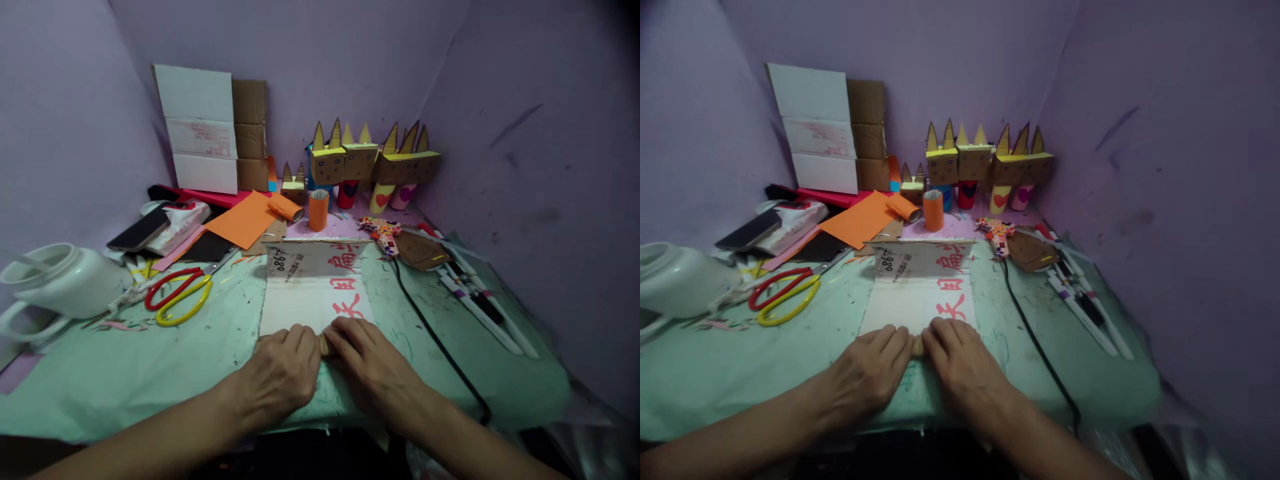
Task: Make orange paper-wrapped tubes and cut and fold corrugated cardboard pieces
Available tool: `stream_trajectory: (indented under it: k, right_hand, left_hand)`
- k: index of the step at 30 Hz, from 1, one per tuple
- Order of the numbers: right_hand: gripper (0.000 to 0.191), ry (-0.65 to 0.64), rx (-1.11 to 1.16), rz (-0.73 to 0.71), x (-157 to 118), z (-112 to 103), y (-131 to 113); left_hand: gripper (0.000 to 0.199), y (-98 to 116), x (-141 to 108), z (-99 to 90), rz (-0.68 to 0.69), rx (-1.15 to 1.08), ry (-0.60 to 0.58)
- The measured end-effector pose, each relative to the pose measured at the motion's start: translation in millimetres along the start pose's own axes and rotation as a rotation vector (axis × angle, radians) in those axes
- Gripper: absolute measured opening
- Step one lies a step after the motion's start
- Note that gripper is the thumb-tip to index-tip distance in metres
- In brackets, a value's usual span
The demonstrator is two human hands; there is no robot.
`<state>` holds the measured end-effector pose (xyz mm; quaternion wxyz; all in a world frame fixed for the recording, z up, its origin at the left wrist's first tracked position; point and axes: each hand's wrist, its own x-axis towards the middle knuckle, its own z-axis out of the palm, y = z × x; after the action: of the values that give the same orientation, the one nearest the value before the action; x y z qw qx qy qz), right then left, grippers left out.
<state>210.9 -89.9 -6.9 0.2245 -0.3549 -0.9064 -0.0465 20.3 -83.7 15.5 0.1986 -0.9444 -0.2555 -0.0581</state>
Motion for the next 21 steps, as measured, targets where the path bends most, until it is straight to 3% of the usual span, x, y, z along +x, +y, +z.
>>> stream_trajectory:
  k: [5, 11, 13, 18, 21]
  right_hand:
    - [0.027, 0.165, -0.161, -0.019, 9, -3, 4]
    - [0.028, 0.222, -0.169, -0.034, 3, 0, -2]
    - [0.029, 0.209, -0.199, -0.049, 1, -1, -5]
    - [0.035, 0.142, -0.172, -0.047, 6, -4, -5]
    - [0.029, 0.044, -0.052, -0.007, 12, -5, 1]
  left_hand:
    - [0.024, -8, 3, -6.9, -0.034, 0.024, 0.127]
    - [0.026, 4, -8, 4.5, -0.158, -0.013, 0.372]
    - [0.027, 5, -11, 7.9, -0.152, -0.03, 0.357]
    - [0.031, -6, -9, 6.2, -0.033, -0.165, 0.171]
    - [0.026, -17, -5, 7.3, -0.079, -0.358, 0.162]
